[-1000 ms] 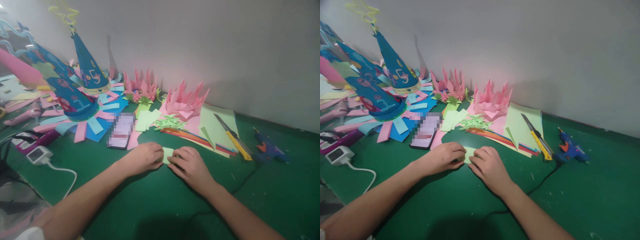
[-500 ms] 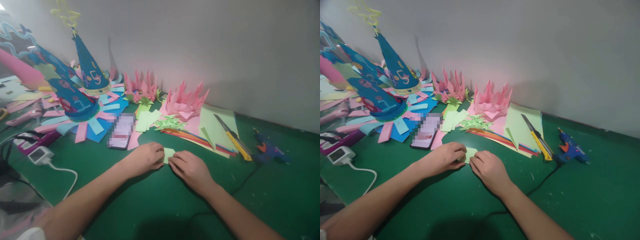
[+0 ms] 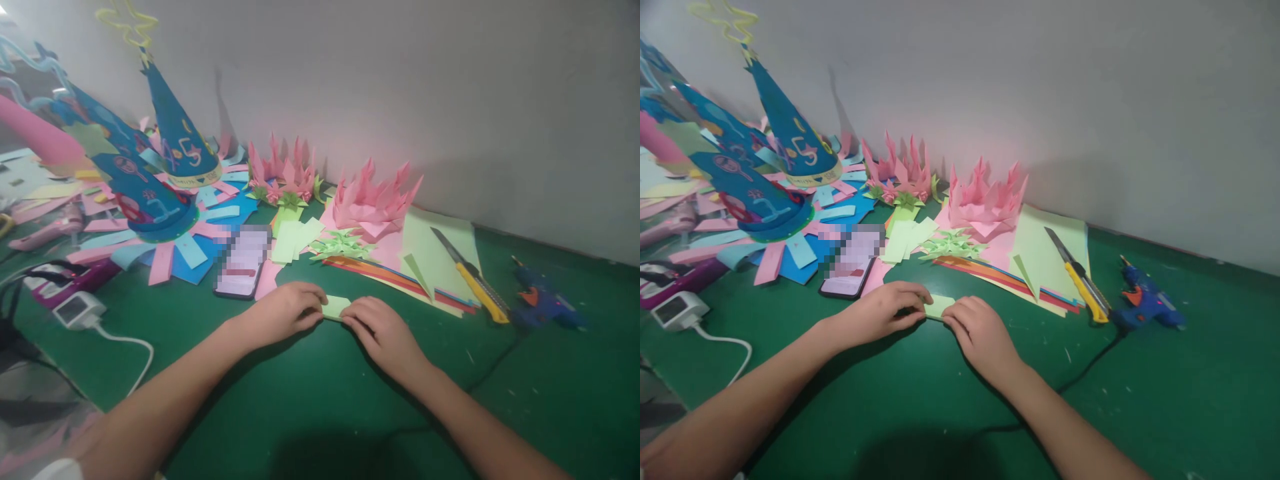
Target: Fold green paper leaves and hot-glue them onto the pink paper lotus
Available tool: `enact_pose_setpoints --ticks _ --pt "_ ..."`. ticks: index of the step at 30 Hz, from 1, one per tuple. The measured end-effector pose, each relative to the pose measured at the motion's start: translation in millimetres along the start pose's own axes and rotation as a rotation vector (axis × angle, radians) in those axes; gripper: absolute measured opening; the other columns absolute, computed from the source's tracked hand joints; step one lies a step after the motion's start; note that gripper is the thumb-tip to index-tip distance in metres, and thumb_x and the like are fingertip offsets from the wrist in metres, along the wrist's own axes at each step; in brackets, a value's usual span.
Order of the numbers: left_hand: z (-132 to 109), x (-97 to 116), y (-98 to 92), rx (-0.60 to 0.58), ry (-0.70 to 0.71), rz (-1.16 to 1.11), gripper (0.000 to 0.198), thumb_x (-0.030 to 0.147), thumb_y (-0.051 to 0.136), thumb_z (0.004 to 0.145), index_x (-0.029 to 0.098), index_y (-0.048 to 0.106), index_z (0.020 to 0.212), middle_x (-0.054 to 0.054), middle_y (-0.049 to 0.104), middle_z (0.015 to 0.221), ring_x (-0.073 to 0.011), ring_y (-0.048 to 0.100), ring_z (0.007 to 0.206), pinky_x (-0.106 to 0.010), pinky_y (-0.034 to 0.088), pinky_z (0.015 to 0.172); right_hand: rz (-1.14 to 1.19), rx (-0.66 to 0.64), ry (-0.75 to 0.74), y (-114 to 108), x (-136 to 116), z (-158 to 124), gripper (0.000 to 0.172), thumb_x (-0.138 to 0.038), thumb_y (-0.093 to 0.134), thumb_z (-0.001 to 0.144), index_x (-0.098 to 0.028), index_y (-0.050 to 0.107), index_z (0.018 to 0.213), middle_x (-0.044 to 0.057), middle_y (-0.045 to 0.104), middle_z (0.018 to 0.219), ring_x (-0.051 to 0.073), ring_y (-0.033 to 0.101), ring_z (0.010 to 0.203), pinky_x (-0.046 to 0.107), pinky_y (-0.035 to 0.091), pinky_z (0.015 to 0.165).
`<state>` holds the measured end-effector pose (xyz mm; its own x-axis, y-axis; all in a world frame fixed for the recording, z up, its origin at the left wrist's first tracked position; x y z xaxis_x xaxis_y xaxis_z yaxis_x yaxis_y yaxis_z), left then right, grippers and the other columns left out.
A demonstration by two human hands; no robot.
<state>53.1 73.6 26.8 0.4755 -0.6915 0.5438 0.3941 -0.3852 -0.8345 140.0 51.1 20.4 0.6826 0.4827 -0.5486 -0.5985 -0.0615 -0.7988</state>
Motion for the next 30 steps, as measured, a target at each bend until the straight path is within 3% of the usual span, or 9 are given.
enact_pose_setpoints --ticks 6,10,15,30 --pt "1.5 -8.8 0.6 0.06 -0.098 -0.098 0.02 0.026 0.046 0.087 0.016 0.062 0.078 -0.005 0.064 0.094 -0.0144 0.059 0.086 -0.026 0.045 0.081 0.025 -0.004 0.106 -0.1 8.6 0.8 0.014 -0.019 0.045 0.089 -0.021 0.057 0.083 0.003 0.063 0.079 0.017 0.056 0.076 0.03 0.042 0.071" --pt "1.7 -13.1 0.7 0.09 -0.137 -0.094 0.015 0.025 0.048 0.085 0.017 0.059 0.079 -0.004 0.058 0.088 -0.0142 0.056 0.079 -0.026 0.046 0.073 0.019 0.009 0.148 -2.1 12.4 0.7 0.011 -0.018 0.048 0.086 -0.021 0.057 0.079 0.001 0.063 0.077 0.016 0.056 0.074 0.028 0.042 0.069" --pt "-0.3 -18.4 2.0 0.092 -0.179 -0.088 0.014 0.025 0.049 0.083 0.016 0.058 0.077 -0.005 0.052 0.096 -0.0114 0.054 0.071 -0.026 0.046 0.069 -0.007 0.014 0.156 -2.7 14.2 1.6 0.013 -0.021 0.049 0.085 -0.021 0.058 0.077 0.001 0.061 0.072 0.015 0.055 0.07 0.027 0.041 0.066" --pt "-0.8 -20.3 4.9 0.08 -0.203 -0.133 0.01 0.02 0.049 0.082 0.016 0.056 0.077 -0.004 0.051 0.096 -0.0109 0.054 0.07 -0.027 0.047 0.071 -0.011 -0.011 0.183 -1.5 14.8 2.7 0.012 -0.021 0.05 0.084 -0.021 0.059 0.077 0.0 0.058 0.069 0.015 0.053 0.068 0.026 0.038 0.064"
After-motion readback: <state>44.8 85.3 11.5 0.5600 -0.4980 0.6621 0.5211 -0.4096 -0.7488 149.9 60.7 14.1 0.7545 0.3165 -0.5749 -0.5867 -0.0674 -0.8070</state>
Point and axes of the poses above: each hand's wrist, its own z-axis towards the middle knuckle, its own y-axis out of the palm, x = y × z, the point moved 10 cm from there along z, towards the middle knuckle
